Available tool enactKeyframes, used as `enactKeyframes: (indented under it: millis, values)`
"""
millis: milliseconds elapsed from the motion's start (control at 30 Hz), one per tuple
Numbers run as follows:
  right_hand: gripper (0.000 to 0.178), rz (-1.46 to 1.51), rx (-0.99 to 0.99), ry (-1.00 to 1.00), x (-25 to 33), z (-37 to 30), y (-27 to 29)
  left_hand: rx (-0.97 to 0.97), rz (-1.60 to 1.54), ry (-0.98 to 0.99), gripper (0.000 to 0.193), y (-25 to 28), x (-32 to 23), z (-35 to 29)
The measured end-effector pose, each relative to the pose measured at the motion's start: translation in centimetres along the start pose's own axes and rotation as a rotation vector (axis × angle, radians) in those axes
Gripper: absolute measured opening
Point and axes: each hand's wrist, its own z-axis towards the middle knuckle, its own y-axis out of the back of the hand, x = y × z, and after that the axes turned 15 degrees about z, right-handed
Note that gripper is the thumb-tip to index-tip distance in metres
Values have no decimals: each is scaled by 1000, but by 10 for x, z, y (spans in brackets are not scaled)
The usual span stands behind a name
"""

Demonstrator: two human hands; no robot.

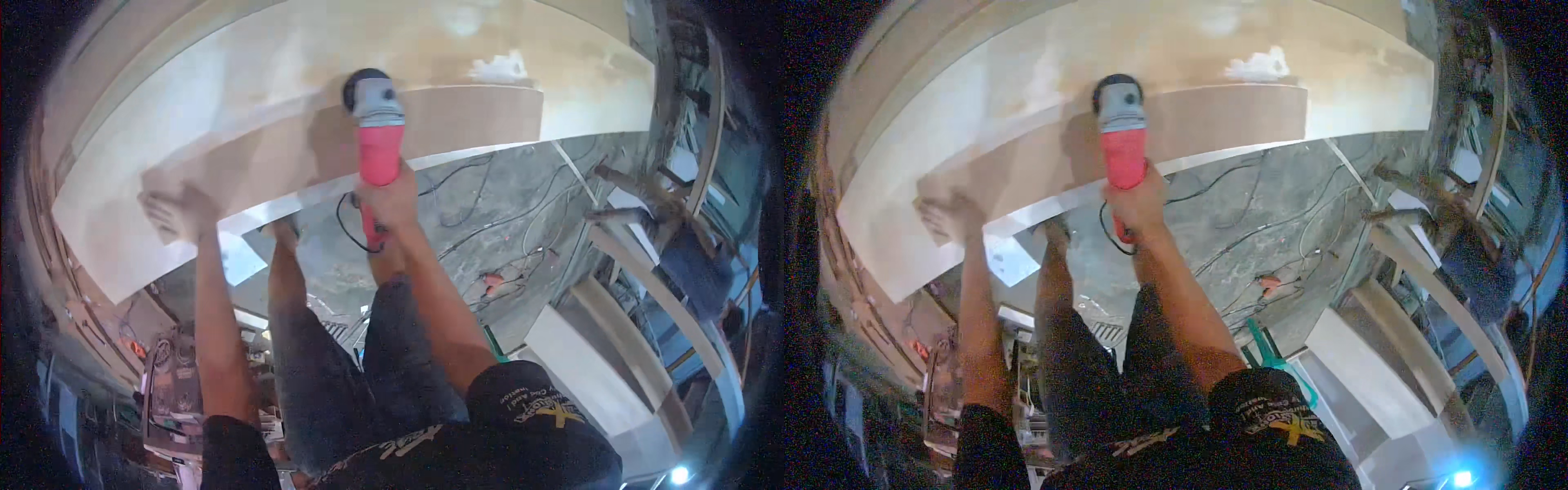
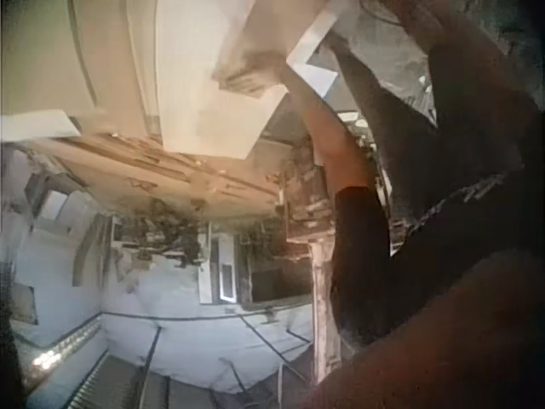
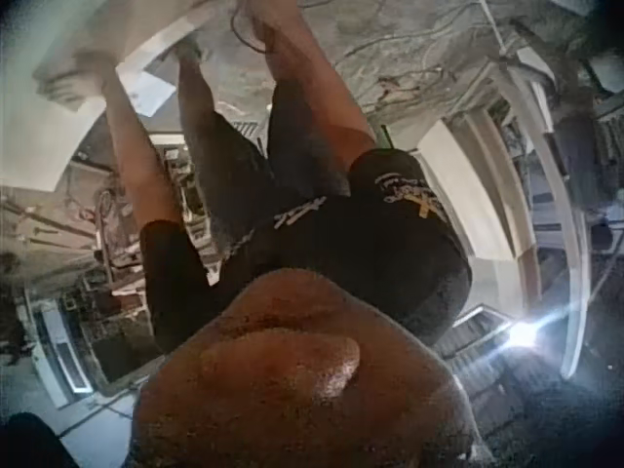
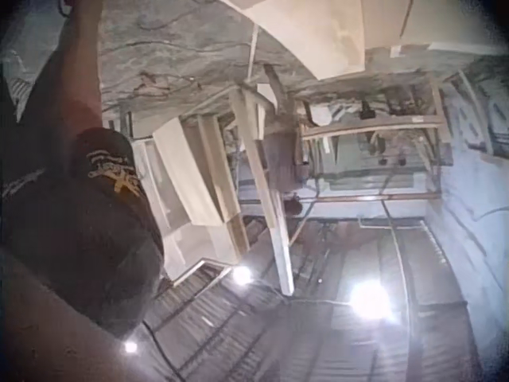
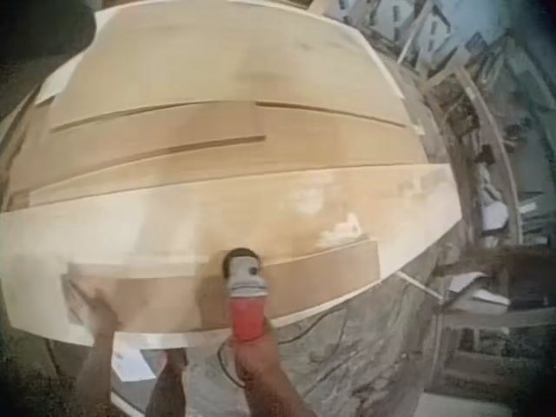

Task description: The person sands a wooden board using an electric rotary sander and feels the wood surface by hand.

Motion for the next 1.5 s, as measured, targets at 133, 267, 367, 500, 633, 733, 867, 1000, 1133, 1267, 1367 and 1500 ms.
enactKeyframes:
  millis: [133, 267, 367, 500, 633, 733, 867, 1000, 1133, 1267, 1367, 1500]
  values:
    - [26, 51, -126, -42, -19, 42, 134, -92, 11, 77, 86, -19, 10, 11]
    - [30, 22, -303, -171, -37, 81, 270, -16, 18, 142, 88, -22, -10, -4]
    - [26, 216, -222, -115, -27, 111, 326, -12, 126, 33, 92, -20, 28, 45]
    - [23, 63, -187, -92, -29, 118, 367, 116, 29, 50, 96, -9, 17, 21]
    - [26, 202, -162, -112, -48, 97, 330, 78, 5, 83, 102, 3, 40, 79]
    - [27, 338, -231, -149, -61, 54, 291, 29, 131, 37, 121, 0, 47, 88]
    - [35, 205, -216, -196, -79, 2, 262, 104, 25, -210, 119, 2, 27, 19]
    - [46, 87, -161, -226, -95, -32, 218, 111, -322, -478, 108, 40, 20, -15]
    - [57, -145, -12, -171, -99, -62, 134, 228, -381, -455, 90, 49, 61, -35]
    - [64, -319, 262, -29, -49, -73, 5, 338, -384, -287, 81, 54, 114, -77]
    - [65, -388, 443, 88, -31, -79, -82, 402, -486, -113, 76, 54, 145, -115]
    - [59, -570, 585, 13, -7, -121, -202, 520, -554, 221, 71, 55, 202, -150]
